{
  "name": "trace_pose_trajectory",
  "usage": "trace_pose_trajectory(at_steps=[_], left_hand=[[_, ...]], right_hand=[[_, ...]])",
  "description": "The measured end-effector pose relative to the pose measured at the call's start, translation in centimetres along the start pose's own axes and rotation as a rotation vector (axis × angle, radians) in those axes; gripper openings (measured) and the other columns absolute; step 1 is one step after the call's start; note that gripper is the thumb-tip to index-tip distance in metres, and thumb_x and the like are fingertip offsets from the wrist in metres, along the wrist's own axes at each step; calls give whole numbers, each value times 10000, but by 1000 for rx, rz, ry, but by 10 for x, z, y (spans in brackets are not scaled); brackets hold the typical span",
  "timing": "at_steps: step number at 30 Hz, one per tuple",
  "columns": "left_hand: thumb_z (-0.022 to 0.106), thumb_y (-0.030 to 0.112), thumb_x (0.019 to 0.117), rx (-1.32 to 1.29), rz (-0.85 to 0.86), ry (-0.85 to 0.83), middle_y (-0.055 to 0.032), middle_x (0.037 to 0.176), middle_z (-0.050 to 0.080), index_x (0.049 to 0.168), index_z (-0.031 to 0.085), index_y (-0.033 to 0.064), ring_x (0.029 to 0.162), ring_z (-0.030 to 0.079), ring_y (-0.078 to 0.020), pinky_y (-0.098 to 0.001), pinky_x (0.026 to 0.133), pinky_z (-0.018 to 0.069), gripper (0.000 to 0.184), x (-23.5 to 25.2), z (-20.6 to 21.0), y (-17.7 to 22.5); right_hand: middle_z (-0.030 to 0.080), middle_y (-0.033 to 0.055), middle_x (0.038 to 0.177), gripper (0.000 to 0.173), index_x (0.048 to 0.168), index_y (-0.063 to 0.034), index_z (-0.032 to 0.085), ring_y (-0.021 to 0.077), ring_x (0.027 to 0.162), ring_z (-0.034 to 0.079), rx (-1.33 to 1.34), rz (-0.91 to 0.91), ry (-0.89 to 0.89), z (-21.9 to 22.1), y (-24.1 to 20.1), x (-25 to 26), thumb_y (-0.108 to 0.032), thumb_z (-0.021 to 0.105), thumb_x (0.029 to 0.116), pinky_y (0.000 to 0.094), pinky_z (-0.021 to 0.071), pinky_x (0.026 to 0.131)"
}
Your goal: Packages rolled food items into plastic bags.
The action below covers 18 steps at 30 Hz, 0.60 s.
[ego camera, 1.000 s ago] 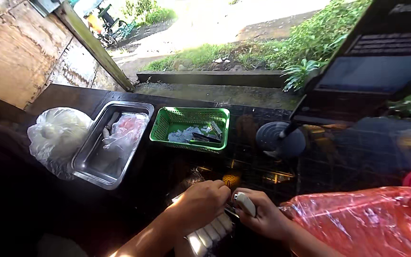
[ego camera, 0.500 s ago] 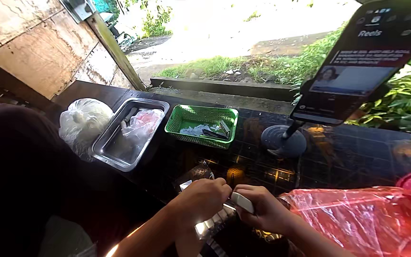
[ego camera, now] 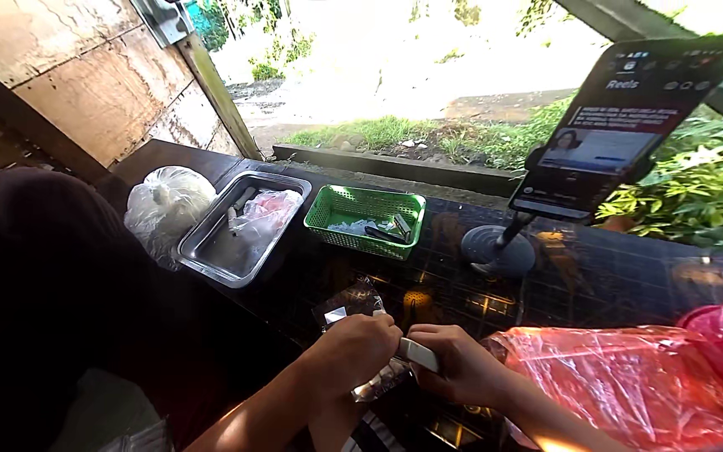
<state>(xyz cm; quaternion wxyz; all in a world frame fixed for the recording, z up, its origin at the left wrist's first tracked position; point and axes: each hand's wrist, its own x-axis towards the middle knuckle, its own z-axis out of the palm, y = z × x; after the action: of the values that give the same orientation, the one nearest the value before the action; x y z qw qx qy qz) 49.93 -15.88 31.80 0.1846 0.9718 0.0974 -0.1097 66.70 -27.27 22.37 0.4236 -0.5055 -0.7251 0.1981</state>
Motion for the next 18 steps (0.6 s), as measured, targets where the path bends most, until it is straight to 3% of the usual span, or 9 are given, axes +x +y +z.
trace_pose_trajectory(at_steps=[6,10,14,18], left_hand=[[609,-25,949,8,81,132,-214,936,683,913,689,-80,842,712,-340,-446,719,577,103,-13,8,-4],[715,76,919,-38,90,194,-197,958,693,958,710,-54,851,715,-319,-436,725,581,136,-23,9,-8],[699,91,938,-156,51,216,-213,976,706,1006,709,-67,882,715,-333,-458,789,572,171,-33,12,-14],[643,141,994,-286,57,277,-204,935,704,1007,706,-66,841,702,-304,-424,779,569,217,-38,25,-21]], right_hand=[[564,54,669,204,739,-49,615,89,570,535,-31,-65,4,4,-6,3,-238,630,817,219,422,496],[574,55,667,203,748,-46,623,86,582,546,-38,-90,-2,1,-11,7,-232,618,831,210,437,518],[591,57,668,173,750,-40,638,97,593,562,-46,-91,-60,-6,-16,13,-201,627,812,229,450,530],[582,58,655,153,729,-43,621,100,565,548,-78,-109,-102,-5,-22,17,-186,643,780,230,437,502]])
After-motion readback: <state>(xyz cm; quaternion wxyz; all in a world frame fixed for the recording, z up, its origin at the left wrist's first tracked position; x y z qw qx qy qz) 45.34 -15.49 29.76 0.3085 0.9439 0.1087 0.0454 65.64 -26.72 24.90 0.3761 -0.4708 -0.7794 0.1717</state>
